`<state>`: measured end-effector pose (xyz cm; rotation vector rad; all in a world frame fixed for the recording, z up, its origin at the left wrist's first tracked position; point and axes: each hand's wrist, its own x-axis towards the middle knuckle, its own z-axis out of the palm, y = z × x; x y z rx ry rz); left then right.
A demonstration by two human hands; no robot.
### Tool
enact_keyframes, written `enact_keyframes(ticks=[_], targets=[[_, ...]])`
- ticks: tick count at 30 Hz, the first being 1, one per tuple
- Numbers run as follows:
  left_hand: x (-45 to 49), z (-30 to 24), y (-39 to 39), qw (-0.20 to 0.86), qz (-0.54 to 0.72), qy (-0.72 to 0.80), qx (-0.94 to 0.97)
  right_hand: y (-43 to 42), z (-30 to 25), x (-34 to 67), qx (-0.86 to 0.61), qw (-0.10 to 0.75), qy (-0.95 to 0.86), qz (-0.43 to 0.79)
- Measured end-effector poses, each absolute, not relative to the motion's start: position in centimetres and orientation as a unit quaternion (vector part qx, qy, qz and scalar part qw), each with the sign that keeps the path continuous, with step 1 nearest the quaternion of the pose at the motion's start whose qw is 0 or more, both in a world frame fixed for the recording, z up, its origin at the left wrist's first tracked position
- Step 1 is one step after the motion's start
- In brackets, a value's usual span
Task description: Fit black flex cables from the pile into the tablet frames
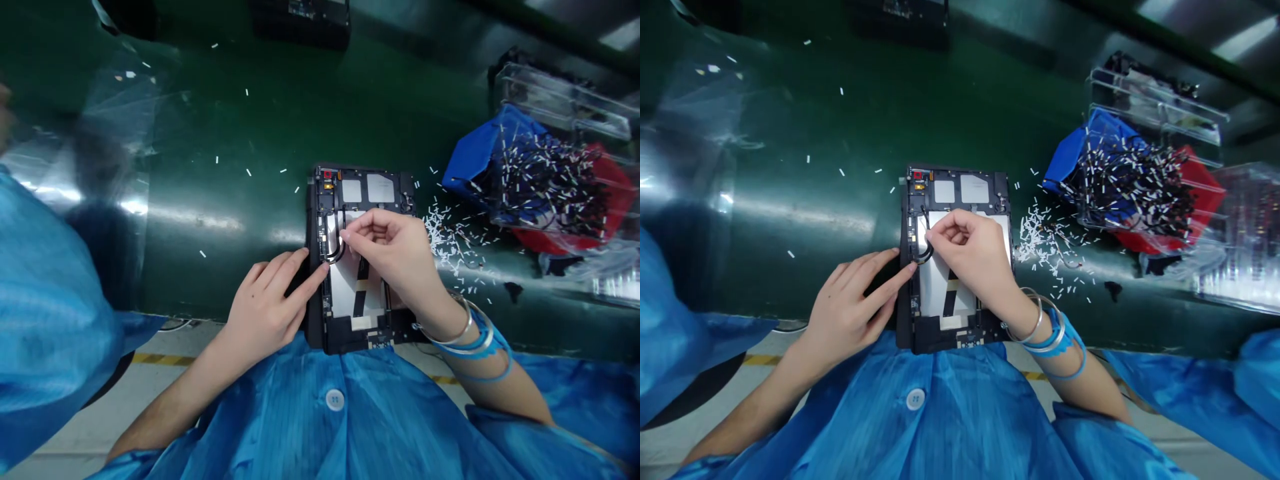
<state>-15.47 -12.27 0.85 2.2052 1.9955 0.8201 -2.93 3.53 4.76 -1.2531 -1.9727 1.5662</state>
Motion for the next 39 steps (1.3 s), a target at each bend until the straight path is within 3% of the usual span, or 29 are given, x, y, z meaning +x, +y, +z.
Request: enact_keyframes(ticks=[16,27,39], targets=[[-15.2,1.1,-12.1,-0.015,0.264,0.652,0.71,4.5,5.3,-2.4,-0.398,0.118,-0.794,0.444],[-15.0,1.3,-11.7,-0.027,0.251,0.662,0.706,5.6,5.9,-3.0,-0.376,0.044,-0.812,0.444],[-15.1,1.1,-12.1,-0.043,0.217,0.659,0.719,6.1,5.8,-3.3,-0.375,0.039,-0.811,0.447]])
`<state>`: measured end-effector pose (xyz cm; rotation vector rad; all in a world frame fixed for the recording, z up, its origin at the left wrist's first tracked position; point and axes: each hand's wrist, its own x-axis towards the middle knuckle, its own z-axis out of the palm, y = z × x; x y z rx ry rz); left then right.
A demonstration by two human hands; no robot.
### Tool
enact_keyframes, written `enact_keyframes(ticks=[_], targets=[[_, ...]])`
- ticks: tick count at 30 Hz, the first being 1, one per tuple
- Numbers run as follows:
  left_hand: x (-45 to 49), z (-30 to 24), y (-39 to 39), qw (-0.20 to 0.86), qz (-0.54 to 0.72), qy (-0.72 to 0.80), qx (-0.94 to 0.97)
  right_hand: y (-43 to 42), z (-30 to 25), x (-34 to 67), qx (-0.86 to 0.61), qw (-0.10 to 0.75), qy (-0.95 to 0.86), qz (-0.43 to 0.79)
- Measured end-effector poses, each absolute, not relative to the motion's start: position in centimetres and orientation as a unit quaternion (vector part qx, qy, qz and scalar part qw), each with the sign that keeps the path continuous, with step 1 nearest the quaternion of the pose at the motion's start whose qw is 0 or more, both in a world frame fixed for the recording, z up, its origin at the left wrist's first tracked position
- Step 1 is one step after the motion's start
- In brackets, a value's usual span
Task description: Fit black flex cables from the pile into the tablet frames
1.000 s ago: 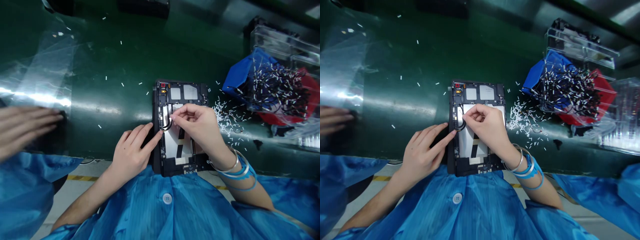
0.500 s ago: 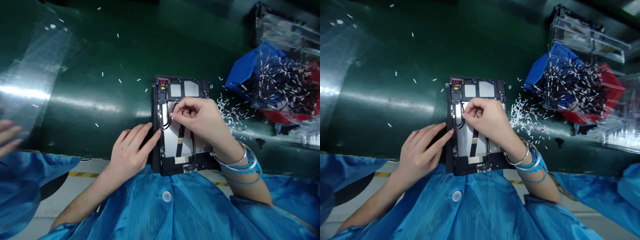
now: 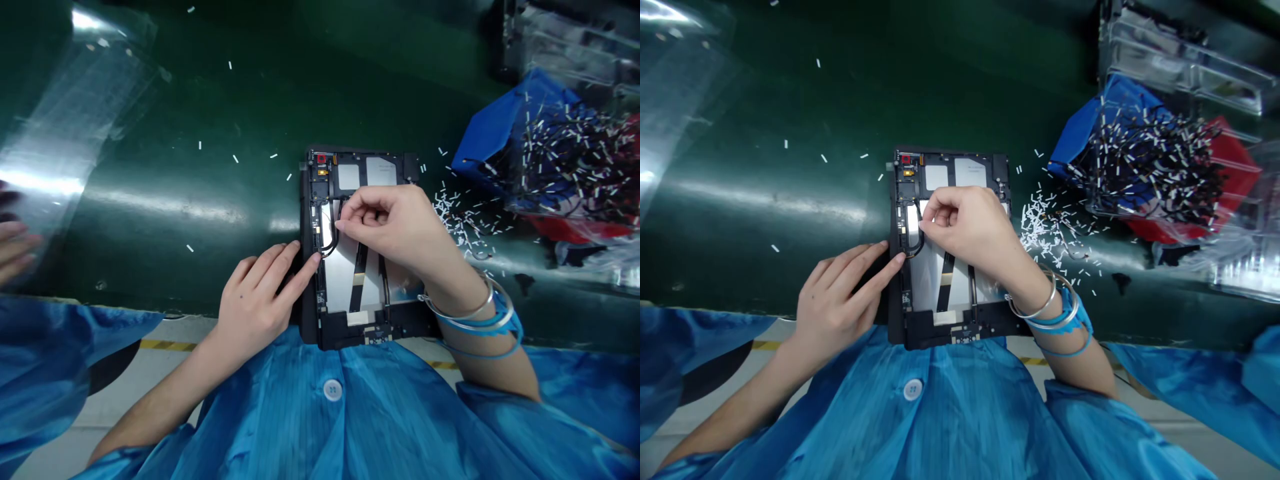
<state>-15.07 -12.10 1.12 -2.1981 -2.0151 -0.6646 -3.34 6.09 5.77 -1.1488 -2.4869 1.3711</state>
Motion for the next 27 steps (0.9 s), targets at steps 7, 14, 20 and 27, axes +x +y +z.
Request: enact_keyframes(ticks=[7,14,20,27], targets=[[-15.42,1.4,-12.03,0.041,-0.2,-0.651,-0.731,6.05,6.04,-3.57,-0.378,0.009,-0.826,0.418],[-15.54,1.29,-12.25,0.034,-0.215,-0.639,-0.738,6.22,5.76,-3.42,-0.366,0.023,-0.832,0.417],[-15.43,1.22,-12.13,0.045,-0.204,-0.643,-0.737,6.14,5.85,-3.34,-0.366,0.024,-0.83,0.42],[-15.35,1.33,-11.74,0.051,-0.191,-0.656,-0.728,6.33,5.79,-3.36,-0.356,0.02,-0.836,0.418]])
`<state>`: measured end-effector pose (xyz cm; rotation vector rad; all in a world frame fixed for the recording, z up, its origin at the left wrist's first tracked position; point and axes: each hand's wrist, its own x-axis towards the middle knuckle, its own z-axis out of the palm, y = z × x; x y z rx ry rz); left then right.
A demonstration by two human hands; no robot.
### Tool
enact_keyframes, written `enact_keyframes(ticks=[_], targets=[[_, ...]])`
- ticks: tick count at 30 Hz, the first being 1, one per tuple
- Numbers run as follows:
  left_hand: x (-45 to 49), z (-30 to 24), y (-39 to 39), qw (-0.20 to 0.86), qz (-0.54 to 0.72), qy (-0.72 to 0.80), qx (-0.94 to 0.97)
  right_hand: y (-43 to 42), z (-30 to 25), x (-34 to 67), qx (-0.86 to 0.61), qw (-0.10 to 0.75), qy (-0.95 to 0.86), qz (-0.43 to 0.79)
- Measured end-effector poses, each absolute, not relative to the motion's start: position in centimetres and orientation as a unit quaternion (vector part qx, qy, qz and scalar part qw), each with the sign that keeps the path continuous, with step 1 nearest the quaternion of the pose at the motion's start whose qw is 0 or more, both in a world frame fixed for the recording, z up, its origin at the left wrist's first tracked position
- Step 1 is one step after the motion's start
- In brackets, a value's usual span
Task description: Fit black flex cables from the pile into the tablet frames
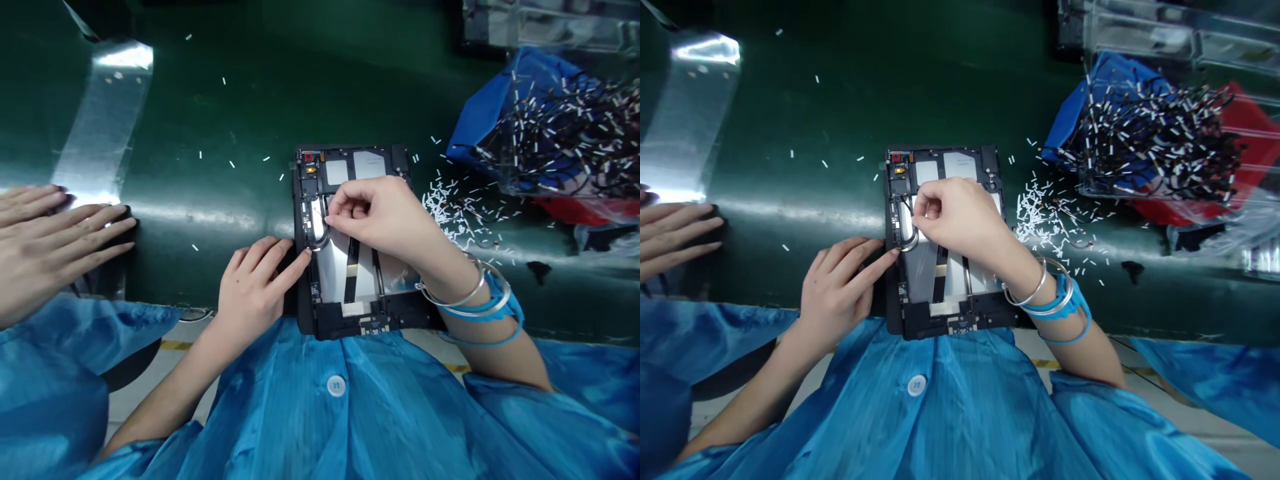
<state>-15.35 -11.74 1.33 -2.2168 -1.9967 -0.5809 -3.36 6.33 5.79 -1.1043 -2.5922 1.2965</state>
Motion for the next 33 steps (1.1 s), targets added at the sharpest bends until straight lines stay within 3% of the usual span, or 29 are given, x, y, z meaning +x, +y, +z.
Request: enact_keyframes(ticks=[5,12,33], targets=[[-14.8,1.3,-11.9,0.034,-0.241,-0.669,-0.702,6.4,5.7,-3.4,-0.355,0.025,-0.837,0.416],[-14.7,1.4,-11.6,0.021,-0.173,-0.663,-0.728,6.1,5.8,-3.4,-0.366,0.021,-0.837,0.407],[-14.8,1.3,-11.6,0.021,-0.176,-0.658,-0.732,5.1,5.3,-3.3,-0.349,0.055,-0.869,0.345]])
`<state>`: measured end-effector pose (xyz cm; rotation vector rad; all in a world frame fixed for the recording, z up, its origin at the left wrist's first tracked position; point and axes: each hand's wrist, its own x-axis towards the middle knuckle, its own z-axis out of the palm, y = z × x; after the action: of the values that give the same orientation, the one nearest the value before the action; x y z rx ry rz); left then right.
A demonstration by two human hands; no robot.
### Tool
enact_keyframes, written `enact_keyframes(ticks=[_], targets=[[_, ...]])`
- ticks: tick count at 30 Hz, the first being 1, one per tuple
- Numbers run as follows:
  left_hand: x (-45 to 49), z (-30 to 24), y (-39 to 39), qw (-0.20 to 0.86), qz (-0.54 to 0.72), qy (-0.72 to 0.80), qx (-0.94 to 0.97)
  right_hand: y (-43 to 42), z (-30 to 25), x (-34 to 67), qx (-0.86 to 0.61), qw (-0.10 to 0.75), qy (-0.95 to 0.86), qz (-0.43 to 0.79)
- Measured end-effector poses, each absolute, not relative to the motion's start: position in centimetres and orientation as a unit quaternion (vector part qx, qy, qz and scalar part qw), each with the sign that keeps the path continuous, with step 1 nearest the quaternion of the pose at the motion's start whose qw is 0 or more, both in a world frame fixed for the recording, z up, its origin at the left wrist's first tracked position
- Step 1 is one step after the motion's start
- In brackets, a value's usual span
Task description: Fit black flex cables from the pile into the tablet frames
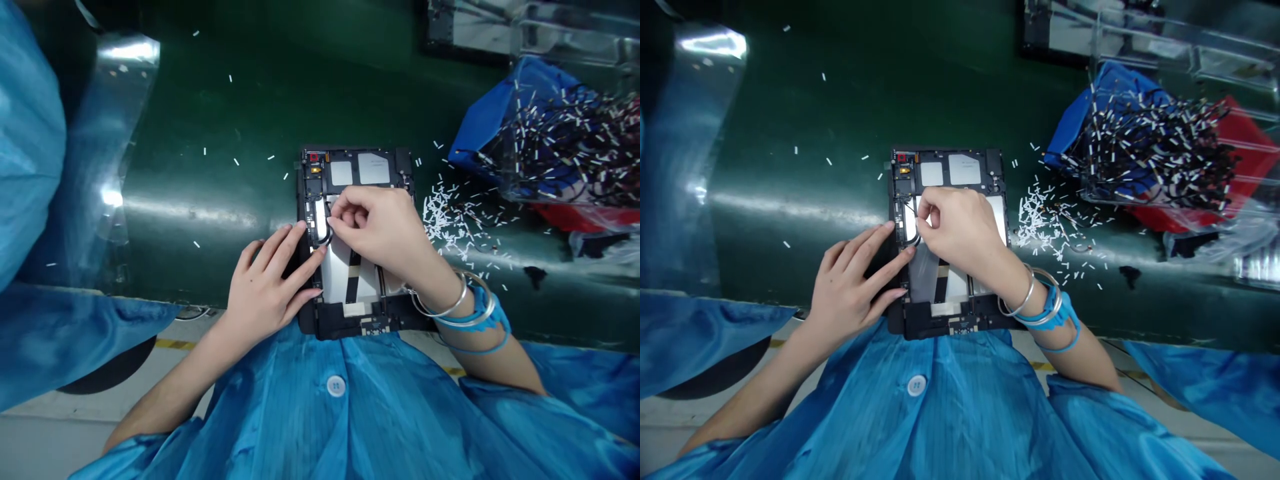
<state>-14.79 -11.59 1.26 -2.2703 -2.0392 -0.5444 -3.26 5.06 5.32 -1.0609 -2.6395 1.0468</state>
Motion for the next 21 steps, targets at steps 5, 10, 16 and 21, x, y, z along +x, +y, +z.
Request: enact_keyframes(ticks=[5,10,16,21], targets=[[-14.7,1.3,-11.6,0.029,-0.176,-0.656,-0.733,5.1,5.5,-3.2,-0.362,0.041,-0.868,0.338],[-14.7,1.2,-11.6,0.025,-0.182,-0.659,-0.729,3.7,6.3,-1.4,-0.329,0.066,-0.923,0.19],[-14.7,1.1,-11.6,0.03,-0.192,-0.656,-0.729,2.6,4.9,0.1,-0.195,0.035,-0.98,0.024],[-14.7,1.1,-11.7,0.023,-0.184,-0.663,-0.725,4.2,3.9,-0.6,-0.214,0.077,-0.973,0.037]])
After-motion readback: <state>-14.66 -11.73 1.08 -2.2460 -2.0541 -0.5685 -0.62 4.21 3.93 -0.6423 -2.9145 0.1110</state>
